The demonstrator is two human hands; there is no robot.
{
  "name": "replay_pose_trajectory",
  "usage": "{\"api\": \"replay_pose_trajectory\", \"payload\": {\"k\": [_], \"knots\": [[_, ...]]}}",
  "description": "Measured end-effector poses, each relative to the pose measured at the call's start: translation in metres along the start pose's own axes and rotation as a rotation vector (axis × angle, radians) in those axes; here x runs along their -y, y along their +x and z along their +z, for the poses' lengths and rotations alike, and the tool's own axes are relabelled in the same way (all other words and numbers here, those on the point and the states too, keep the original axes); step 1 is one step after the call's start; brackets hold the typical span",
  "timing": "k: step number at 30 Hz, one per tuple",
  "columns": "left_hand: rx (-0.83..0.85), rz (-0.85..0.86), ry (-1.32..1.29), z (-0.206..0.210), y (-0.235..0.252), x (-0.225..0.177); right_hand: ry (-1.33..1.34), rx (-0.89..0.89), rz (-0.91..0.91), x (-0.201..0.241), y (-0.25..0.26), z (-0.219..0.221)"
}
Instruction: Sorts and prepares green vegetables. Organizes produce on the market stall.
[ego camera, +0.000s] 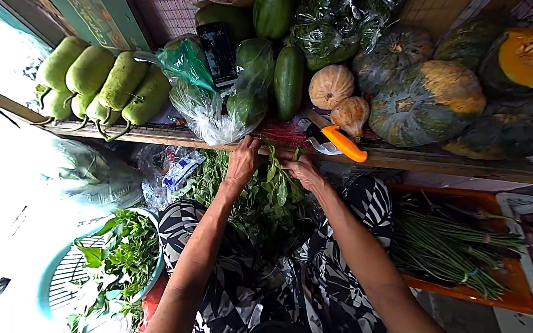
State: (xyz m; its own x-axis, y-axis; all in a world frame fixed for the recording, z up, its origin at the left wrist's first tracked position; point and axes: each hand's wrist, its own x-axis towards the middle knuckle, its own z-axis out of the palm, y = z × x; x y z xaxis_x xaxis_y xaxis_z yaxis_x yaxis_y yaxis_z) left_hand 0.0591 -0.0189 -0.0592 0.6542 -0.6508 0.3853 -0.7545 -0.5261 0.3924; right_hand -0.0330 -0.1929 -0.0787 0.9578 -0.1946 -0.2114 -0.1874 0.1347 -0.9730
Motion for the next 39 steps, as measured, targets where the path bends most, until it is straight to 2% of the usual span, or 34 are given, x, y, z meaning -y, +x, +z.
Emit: {"api": "replay_pose_trajectory", "payload": {"k": [2, 4, 6, 8, 10, 13, 17, 20, 22, 25, 27, 29, 31, 33, 34, 37, 39], "knots": [[0.007, 0.037, 0.133, 0.005, 0.003, 0.010, -0.042, 0.002, 0.015, 0.004, -0.001, -0.003], [0.044, 0.004, 0.163, -0.001, 0.009, 0.017, -0.050, -0.022, -0.017, 0.005, 0.002, -0.007], [0.094, -0.053, 0.111, -0.008, 0.015, 0.016, -0.110, -0.088, -0.112, -0.002, 0.009, -0.008], [0.156, -0.138, -0.027, -0.011, 0.008, 0.003, -0.299, -0.156, -0.197, -0.006, 0.011, -0.003], [0.164, -0.253, -0.154, -0.007, -0.004, -0.010, -0.487, -0.188, -0.233, -0.005, 0.007, 0.007], [0.192, -0.293, -0.157, 0.000, -0.003, -0.012, -0.627, -0.166, -0.245, -0.006, 0.005, 0.014], [0.178, -0.205, -0.084, 0.002, 0.003, -0.009, -0.486, -0.042, -0.164, -0.001, 0.012, 0.003], [0.093, -0.306, -0.342, 0.010, 0.015, 0.004, -0.294, -0.026, -0.115, 0.004, 0.012, -0.005], [0.039, -0.413, -0.530, 0.002, 0.021, 0.014, -0.159, -0.031, -0.072, 0.005, 0.011, -0.014], [0.171, -0.377, -0.367, -0.017, 0.013, 0.008, -0.005, -0.086, -0.038, 0.007, 0.009, -0.017], [0.217, -0.321, -0.276, -0.013, -0.001, -0.011, -0.007, -0.115, -0.037, 0.010, 0.009, -0.011], [0.198, -0.334, -0.410, 0.000, -0.006, -0.016, -0.071, -0.114, -0.068, 0.007, 0.008, -0.004], [0.250, -0.372, -0.562, 0.009, 0.005, -0.013, -0.188, -0.093, -0.112, 0.004, 0.010, -0.003], [0.299, -0.294, -0.515, 0.010, 0.010, -0.009, -0.277, -0.070, -0.119, 0.000, 0.013, -0.005], [0.285, -0.200, -0.442, 0.008, 0.007, -0.009, -0.301, -0.059, -0.110, 0.001, 0.013, -0.007], [0.119, 0.169, -0.156, 0.013, -0.001, -0.005, -0.309, -0.003, -0.058, 0.005, 0.013, -0.011], [0.067, 0.268, -0.056, 0.015, -0.002, -0.002, -0.217, 0.045, -0.011, 0.004, 0.014, -0.014]]}}
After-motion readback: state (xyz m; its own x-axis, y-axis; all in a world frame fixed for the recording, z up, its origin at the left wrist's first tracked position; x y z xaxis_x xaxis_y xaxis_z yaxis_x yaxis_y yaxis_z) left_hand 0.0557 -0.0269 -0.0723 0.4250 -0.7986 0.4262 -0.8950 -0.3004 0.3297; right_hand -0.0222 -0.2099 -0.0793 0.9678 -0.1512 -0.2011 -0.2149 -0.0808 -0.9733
